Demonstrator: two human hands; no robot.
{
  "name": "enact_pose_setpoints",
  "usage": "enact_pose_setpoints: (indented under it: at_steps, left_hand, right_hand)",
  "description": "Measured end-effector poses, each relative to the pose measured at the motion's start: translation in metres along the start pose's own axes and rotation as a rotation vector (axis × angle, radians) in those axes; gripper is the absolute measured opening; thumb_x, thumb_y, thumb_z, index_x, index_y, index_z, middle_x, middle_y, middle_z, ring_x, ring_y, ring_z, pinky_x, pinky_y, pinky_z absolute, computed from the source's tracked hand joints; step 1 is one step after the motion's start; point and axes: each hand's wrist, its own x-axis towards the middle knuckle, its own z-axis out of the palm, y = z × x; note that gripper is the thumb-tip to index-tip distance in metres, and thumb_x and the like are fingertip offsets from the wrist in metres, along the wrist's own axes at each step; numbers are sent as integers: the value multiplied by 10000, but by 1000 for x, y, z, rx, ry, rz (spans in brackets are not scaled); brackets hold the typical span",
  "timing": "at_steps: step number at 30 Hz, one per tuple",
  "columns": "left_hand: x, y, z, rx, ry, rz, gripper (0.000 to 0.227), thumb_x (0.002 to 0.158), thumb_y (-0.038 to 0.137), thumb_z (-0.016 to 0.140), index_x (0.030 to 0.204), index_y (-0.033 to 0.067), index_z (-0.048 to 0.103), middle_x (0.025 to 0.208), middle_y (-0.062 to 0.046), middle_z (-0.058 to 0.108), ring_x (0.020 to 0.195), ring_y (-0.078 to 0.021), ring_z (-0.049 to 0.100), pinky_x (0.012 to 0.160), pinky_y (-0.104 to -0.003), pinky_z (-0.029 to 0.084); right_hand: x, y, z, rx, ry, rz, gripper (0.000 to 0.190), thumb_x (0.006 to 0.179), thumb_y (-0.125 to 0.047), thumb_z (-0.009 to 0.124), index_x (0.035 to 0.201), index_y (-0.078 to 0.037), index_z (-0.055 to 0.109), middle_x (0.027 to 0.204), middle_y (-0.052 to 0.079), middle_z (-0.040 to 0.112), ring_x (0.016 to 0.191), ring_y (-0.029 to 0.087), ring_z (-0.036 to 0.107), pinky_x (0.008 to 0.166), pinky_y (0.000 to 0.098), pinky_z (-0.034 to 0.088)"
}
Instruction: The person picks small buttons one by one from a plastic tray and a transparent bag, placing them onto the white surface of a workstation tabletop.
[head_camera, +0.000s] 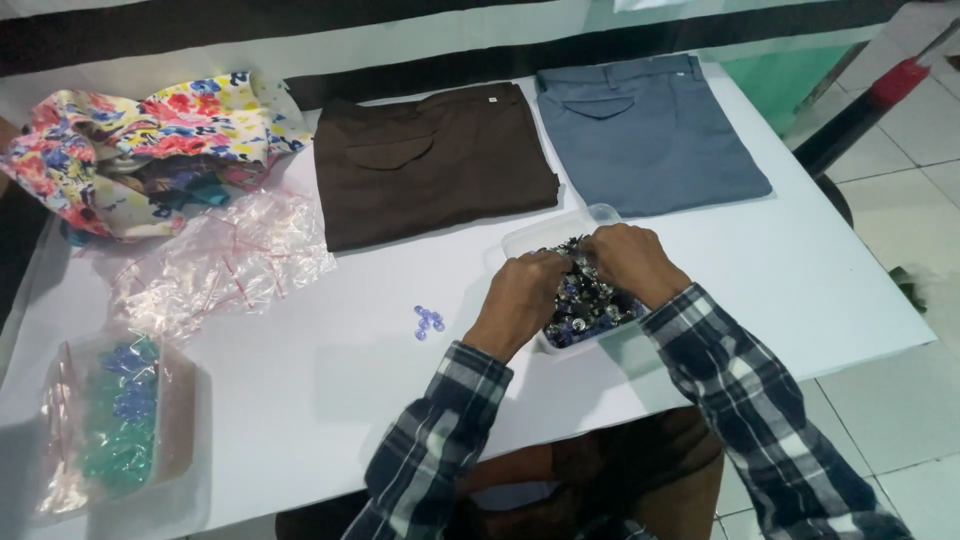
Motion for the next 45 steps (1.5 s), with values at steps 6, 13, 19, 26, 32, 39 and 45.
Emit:
enact_pose_setpoints:
  at_steps: [6,13,19,26,32,39,45]
  left_hand:
    - [38,-16,39,394,-197,-15,193,737,110,758,917,77,699,763,-44,694,748,-235,722,696,-330,601]
    - [29,-12,22,432,-313,-20,223,784,119,716,983,21,741,855,-105,715,809,-234,698,764,-322,588]
    - [27,-12,23,370,-286,-46,278,792,89,709,1065,40,734,892,-109,720,829,-241,704,765,-316,595]
    - [27,2,6,294,-339,-107,353,781,15,697,1134,13,696,927,-135,714,864,-266,709,788,-348,618]
    - [26,-1,10,289,-324,-112,378,769,-13,704,1145,21,693,937,-133,719,871,-270,715,799,-344,618]
    - [26,4,4,271,-308,-129,364,787,-9,701,1150,26,684,914,-129,713,867,-263,722,781,-361,632]
    - [30,20,-14,112,-217,-196,306,879,-46,616,1172,13,678,940,-149,724,895,-273,731,804,-360,626]
  right_hand:
    - [21,-1,27,-41,45,-52,172,794,-12,632,897,-48,765,839,115,732,829,333,749,756,424,603]
    - [2,5,-3,-5,-214,-69,179,810,-98,731,969,-25,771,895,179,762,948,393,745,838,520,598]
    - [1,7,-17,-12,-274,-28,195,798,-66,689,928,-105,829,875,171,789,902,379,758,826,500,603]
    - [16,0,-3,56,-166,-31,199,826,-33,656,969,-12,793,872,229,763,911,408,749,804,511,605]
    - [0,-2,-25,14,-244,-53,218,797,-77,707,992,-29,790,898,221,768,934,408,748,813,519,603]
    - [7,-3,-8,87,-166,-101,220,843,-129,683,1010,-12,766,902,221,761,882,374,755,772,460,609]
    - [-17,10,-69,558,-97,-59,249,905,-54,625,1106,-6,763,1065,240,768,952,435,732,895,523,550]
